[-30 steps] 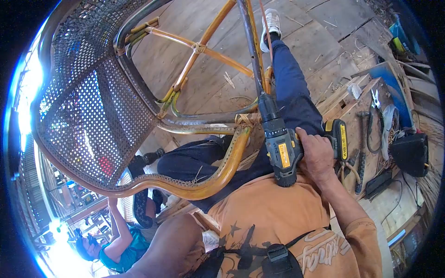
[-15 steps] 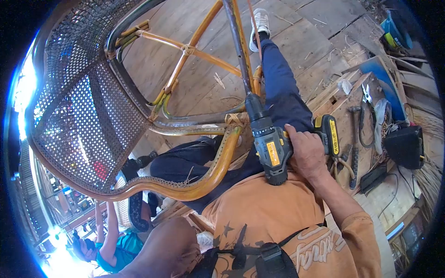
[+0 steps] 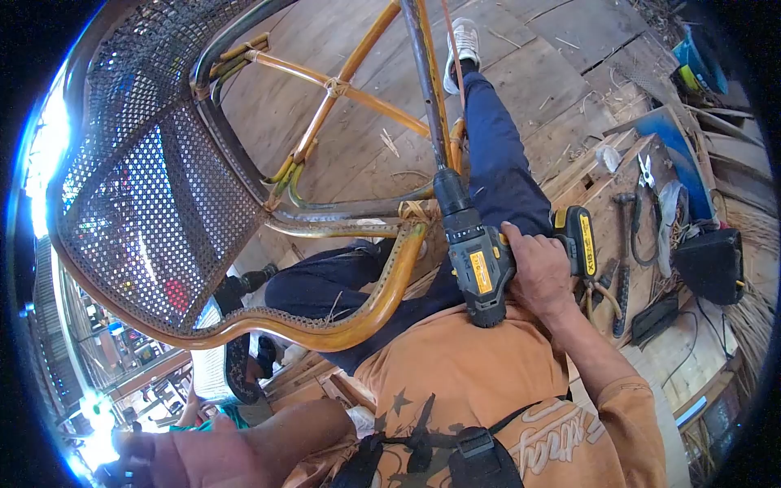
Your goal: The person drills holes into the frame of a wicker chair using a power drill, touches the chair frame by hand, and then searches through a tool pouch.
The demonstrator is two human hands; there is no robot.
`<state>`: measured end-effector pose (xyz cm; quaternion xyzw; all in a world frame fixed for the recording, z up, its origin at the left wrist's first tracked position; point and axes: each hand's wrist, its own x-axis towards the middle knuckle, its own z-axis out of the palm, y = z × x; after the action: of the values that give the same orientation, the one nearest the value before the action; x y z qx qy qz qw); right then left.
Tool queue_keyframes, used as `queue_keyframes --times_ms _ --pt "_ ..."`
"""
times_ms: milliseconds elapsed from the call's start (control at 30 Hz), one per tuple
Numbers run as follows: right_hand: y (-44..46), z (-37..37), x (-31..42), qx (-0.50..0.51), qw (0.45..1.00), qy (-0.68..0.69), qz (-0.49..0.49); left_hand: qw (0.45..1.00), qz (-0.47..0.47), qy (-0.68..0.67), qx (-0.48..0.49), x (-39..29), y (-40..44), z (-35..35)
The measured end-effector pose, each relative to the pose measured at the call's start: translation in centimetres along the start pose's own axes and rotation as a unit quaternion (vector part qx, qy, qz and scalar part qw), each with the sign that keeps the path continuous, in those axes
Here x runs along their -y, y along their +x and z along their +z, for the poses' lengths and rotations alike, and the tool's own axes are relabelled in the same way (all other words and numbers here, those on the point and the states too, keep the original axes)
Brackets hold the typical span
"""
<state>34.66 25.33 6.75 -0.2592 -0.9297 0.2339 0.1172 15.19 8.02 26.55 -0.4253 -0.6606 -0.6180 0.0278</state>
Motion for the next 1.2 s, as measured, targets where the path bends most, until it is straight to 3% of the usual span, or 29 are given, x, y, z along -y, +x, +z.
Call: queue_keyframes --times_ms 300,400,500,700,833,867,1200 --pt "0.2 -0.4 0.1 -0.001 1.0 -0.002 -0.005 0.997 0.04 0.024 -0.061 -1.7 0.2 0.3" --pt "0.0 -0.4 0.0 0.017 1.0 -0.016 0.001 0.997 -0.068 0.039 -0.02 0.6 -2.9 0.3" --pt "0.1 -0.8 0.0 0.021 1.0 -0.018 -0.002 0.971 -0.156 0.176 0.046 2.0 -5.7 -0.7" --pt "-0.2 -0.8 -0.2 0.009 1.0 -0.018 -0.016 0.911 -0.26 0.305 0.097 4.0 -9.2 -3.1" --pt "-0.2 -0.8 -0.1 0.012 0.999 -0.023 -0.018 0.883 -0.267 0.357 0.143 5.7 -11.6 -3.8" --pt "-0.1 -0.9 0.0 0.013 1.0 -0.021 -0.017 0.87 -0.217 0.406 0.174 5.9 -11.7 -3.7" --pt "0.0 -1.3 0.2 0.03 0.999 -0.026 -0.023 0.859 -0.149 0.461 0.165 7.0 -11.8 -2.7"
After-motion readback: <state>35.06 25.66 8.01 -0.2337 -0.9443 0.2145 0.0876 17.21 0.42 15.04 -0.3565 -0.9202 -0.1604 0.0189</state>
